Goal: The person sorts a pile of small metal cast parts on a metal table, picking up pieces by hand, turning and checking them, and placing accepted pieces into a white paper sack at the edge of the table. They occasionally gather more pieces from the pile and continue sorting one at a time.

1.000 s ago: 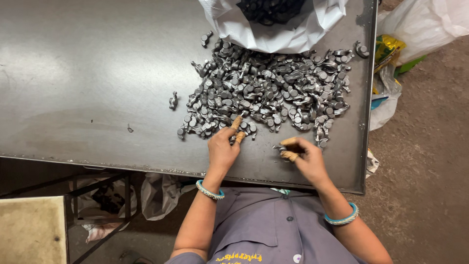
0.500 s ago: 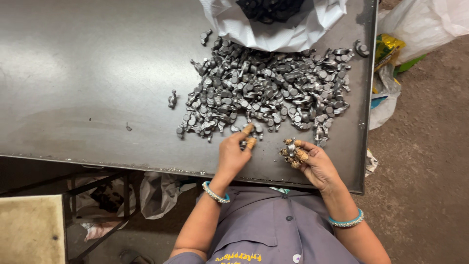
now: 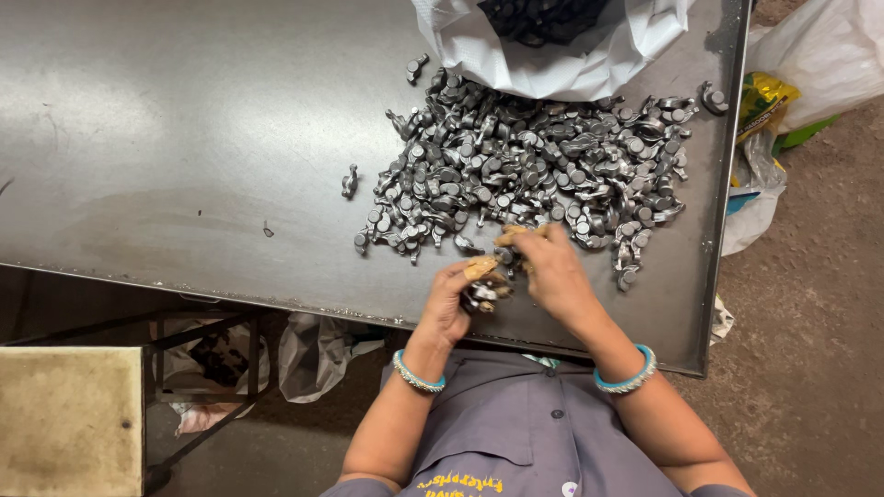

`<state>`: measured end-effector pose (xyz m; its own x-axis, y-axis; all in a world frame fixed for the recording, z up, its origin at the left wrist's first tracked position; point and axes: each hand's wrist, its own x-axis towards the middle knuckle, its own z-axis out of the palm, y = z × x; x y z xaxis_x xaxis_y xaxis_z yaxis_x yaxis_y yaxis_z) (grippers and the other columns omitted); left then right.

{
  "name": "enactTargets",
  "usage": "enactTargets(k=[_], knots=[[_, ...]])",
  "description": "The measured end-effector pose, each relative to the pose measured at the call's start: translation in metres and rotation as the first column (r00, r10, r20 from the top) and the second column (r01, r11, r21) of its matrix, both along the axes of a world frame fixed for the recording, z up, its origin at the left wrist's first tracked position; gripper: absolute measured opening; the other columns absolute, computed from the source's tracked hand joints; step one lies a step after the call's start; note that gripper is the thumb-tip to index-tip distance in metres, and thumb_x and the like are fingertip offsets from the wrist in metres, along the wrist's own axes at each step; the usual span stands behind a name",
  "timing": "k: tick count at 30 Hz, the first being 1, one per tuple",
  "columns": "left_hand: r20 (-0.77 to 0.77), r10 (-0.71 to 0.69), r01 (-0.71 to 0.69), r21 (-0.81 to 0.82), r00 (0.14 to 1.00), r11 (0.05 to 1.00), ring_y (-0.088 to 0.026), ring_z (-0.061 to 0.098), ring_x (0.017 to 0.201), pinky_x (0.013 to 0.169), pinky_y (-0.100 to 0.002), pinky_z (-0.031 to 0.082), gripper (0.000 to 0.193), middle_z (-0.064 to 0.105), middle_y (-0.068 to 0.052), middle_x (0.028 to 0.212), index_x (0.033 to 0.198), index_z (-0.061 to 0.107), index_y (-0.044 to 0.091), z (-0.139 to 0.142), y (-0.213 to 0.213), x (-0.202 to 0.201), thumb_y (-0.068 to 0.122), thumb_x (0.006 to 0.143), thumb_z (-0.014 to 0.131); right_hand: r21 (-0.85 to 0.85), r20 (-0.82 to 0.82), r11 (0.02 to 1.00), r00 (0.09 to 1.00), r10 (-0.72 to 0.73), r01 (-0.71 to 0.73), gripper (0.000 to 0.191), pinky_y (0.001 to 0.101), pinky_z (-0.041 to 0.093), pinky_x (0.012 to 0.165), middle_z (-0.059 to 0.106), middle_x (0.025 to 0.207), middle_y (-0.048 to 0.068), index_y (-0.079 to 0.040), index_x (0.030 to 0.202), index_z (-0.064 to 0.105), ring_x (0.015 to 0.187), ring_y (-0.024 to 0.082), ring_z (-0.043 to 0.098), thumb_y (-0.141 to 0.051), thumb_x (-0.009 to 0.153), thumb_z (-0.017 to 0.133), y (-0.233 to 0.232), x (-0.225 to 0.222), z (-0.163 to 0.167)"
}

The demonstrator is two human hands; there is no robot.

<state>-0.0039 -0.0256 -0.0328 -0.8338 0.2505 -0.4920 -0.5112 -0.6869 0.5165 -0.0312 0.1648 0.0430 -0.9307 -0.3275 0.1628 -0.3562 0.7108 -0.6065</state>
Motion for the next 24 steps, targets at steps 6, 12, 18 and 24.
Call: enactTargets(k=[6, 12, 18, 24], knots=[[-0.154, -0.004, -0.056, -0.379, 0.988, 0.924, -0.015, 0.074, 0.074, 0.063, -0.027, 0.059, 0.049, 0.075, -0.011, 0.091, 0.131, 0.066, -0.004, 0.018, -0.027, -0.009, -0.004, 0.083, 0.073, 0.048, 0.016, 0.998, 0.999, 0.030, -0.030, 0.052, 0.0412, 0.049, 0.090, 0.067, 0.119, 0.009, -0.010, 0.122, 0.067, 0.099, 0.033, 0.057, 0.000, 0.072, 0.074, 0.007, 0.009, 0.003], [-0.212, -0.115, -0.046, -0.633, 0.971, 0.772, -0.008, 0.068, 0.072, 0.061, -0.023, 0.057, 0.048, 0.075, -0.006, 0.090, 0.129, 0.071, -0.004, 0.024, -0.031, -0.013, -0.003, 0.081, 0.075, 0.114, 0.179, 0.991, 0.979, -0.093, 0.073, 0.050, 0.0413, 0.048, 0.092, 0.063, 0.105, 0.009, -0.012, 0.115, 0.070, 0.104, 0.031, 0.057, -0.019, 0.068, 0.085, 0.031, 0.039, 0.016], [-0.201, -0.166, 0.003, -0.629, 0.965, 0.777, -0.007, 0.067, 0.071, 0.056, -0.023, 0.055, 0.047, 0.073, -0.004, 0.091, 0.127, 0.072, -0.005, 0.017, -0.025, -0.018, -0.004, 0.080, 0.076, 0.056, -0.052, 0.997, 0.998, 0.047, -0.044, 0.041, 0.0418, 0.047, 0.093, 0.068, 0.114, 0.006, -0.012, 0.109, 0.071, 0.103, 0.031, 0.059, -0.011, 0.069, 0.080, 0.028, 0.051, 0.006], [-0.124, -0.256, 0.161, -0.507, 0.959, 0.847, -0.013, 0.072, 0.068, 0.052, -0.025, 0.056, 0.049, 0.075, -0.008, 0.087, 0.130, 0.068, -0.005, 0.020, -0.008, -0.018, -0.003, 0.082, 0.073, -0.270, 0.189, 0.953, 0.978, -0.087, 0.137, 0.029, 0.0371, 0.055, 0.081, 0.071, 0.096, 0.006, -0.009, 0.101, 0.072, 0.091, 0.025, 0.064, -0.015, 0.075, 0.084, 0.048, 0.051, -0.046]])
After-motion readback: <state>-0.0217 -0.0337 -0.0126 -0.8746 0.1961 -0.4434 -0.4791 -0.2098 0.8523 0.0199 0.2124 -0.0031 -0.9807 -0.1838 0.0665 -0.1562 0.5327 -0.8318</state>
